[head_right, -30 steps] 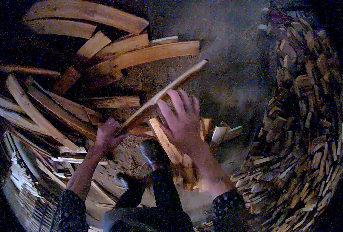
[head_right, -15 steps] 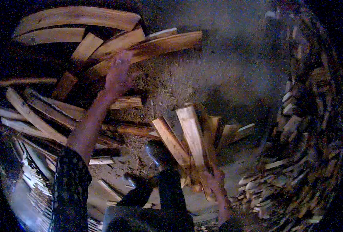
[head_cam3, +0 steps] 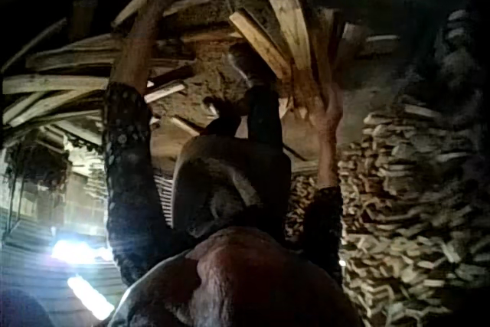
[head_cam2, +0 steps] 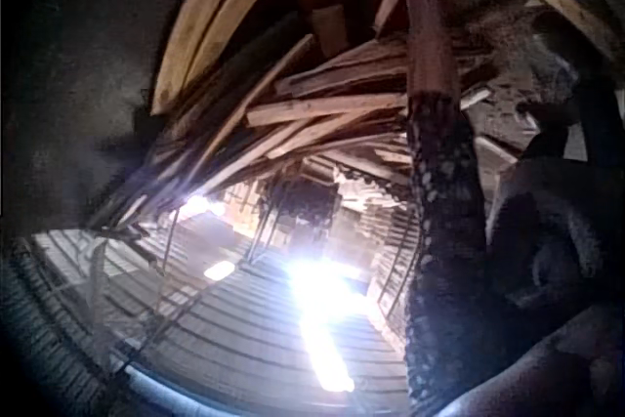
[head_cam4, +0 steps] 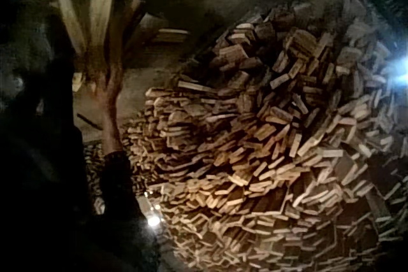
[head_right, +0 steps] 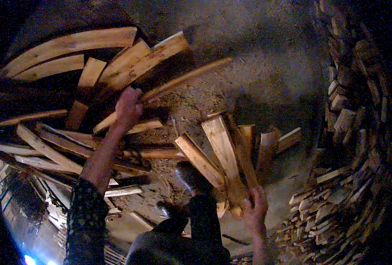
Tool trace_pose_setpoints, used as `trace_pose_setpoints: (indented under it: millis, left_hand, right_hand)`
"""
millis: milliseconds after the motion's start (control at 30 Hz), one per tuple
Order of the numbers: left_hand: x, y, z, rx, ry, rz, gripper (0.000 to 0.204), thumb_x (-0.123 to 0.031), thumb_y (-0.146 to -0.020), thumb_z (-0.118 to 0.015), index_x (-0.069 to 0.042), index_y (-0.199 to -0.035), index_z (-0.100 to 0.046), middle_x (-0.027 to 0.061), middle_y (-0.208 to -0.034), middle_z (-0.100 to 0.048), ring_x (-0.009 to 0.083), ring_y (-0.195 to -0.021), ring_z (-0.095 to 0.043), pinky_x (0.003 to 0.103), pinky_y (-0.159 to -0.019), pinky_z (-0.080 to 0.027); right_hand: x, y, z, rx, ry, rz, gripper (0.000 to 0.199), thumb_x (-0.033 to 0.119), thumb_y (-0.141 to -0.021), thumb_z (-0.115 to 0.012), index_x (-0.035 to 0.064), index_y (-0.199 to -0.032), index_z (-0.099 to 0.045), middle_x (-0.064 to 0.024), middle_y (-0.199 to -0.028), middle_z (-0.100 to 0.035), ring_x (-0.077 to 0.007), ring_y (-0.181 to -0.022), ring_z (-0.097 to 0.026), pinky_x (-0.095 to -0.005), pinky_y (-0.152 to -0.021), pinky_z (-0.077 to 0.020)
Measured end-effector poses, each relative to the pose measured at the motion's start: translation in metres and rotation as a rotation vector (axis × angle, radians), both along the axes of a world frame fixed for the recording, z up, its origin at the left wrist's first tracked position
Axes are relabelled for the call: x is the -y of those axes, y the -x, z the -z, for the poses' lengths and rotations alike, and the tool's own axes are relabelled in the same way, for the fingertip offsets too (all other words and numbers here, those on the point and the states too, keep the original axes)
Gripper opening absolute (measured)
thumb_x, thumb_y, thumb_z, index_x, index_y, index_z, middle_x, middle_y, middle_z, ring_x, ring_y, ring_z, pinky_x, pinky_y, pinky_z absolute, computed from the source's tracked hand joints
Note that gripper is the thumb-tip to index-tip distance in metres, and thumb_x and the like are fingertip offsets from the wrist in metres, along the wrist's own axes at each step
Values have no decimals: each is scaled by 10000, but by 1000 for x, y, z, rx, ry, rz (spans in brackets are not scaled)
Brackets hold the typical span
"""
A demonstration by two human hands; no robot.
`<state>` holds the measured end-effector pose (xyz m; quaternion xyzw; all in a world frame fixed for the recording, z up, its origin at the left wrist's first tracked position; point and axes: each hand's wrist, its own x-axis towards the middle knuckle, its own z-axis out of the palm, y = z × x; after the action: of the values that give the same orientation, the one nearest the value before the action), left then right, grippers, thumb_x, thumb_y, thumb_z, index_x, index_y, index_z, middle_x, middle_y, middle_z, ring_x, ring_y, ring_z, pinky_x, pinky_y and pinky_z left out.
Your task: The person repeatedly picks up wooden planks from a large pile on the floor and stacks them into a neat, organized pile. The person handles the planks by hand, lifting and placing them one by one or in small groups to build a vertical stack.
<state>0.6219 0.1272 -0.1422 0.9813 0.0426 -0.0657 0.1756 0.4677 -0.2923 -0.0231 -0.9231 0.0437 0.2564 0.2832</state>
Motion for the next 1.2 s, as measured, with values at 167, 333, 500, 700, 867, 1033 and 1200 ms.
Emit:
trace_pose_setpoints:
  millis: [167, 333, 500, 700, 867, 1033, 1200]
  left_hand:
    - [33, 36, -66, 112, 517, 373, 215, -78, -578, -614, -104, -786, -572, 90, -611, -473, 301, -574, -483, 392, -506, -398]
    - [126, 79, -123, -236, 624, 618, 170, -118, -672, -548, -76, -829, -599, 121, -871, -531, 276, -904, -521, 398, -769, -431]
    - [93, 92, -124, 79, 736, 132, 294, -208, -747, -578, -113, -1024, -547, 112, -1023, -531, 277, -1020, -484, 428, -898, -363]
    - [-74, 159, -111, 237, 734, -1252, 243, -39, -745, -603, -40, -975, -525, 22, -897, -508, 151, -788, -504, 288, -691, -450]
    - [-153, 241, -98, 328, 212, -1478, 502, -137, -713, -688, -1, -1128, -440, 76, -979, -527, 162, -840, -503, 290, -765, -413]
    - [-159, 269, -72, 377, 377, -1433, 509, -185, -681, -719, 20, -1063, -452, 112, -985, -553, 176, -842, -535, 287, -716, -443]
    - [-146, 242, -65, 295, 481, -1309, 320, -171, -686, -679, 23, -909, -557, 91, -775, -599, 156, -703, -546, 281, -647, -443]
  right_hand:
    - [-92, -107, -89, 353, 66, -513, 541, 146, -644, -657, 75, -1141, -453, -161, -1211, -413, -360, -1143, -367, -505, -958, -247]
    - [-107, -105, -78, -159, 22, -644, 465, 124, -622, -679, 56, -1044, -496, -146, -1003, -510, -339, -932, -492, -459, -794, -373]
    - [-31, -20, -21, -510, -172, 138, 226, 66, -736, -568, 9, -953, -546, -162, -849, -588, -310, -782, -573, -366, -675, -444]
    - [-20, -22, 17, -216, 79, -207, 194, 80, -790, -534, 17, -973, -539, -116, -852, -583, -235, -787, -562, -315, -694, -441]
    - [-140, -44, 52, -329, -293, -321, 414, 143, -741, -621, 13, -1110, -486, -150, -937, -592, -275, -892, -571, -352, -763, -456]
    - [-338, -40, 69, -368, -444, -764, 705, 244, -726, -648, 30, -1293, -286, -170, -1244, -422, -293, -1173, -399, -355, -949, -342]
    - [-421, -22, 150, -98, -530, -663, 615, 184, -721, -672, 4, -1220, -361, -132, -1117, -522, -213, -1035, -495, -318, -884, -378]
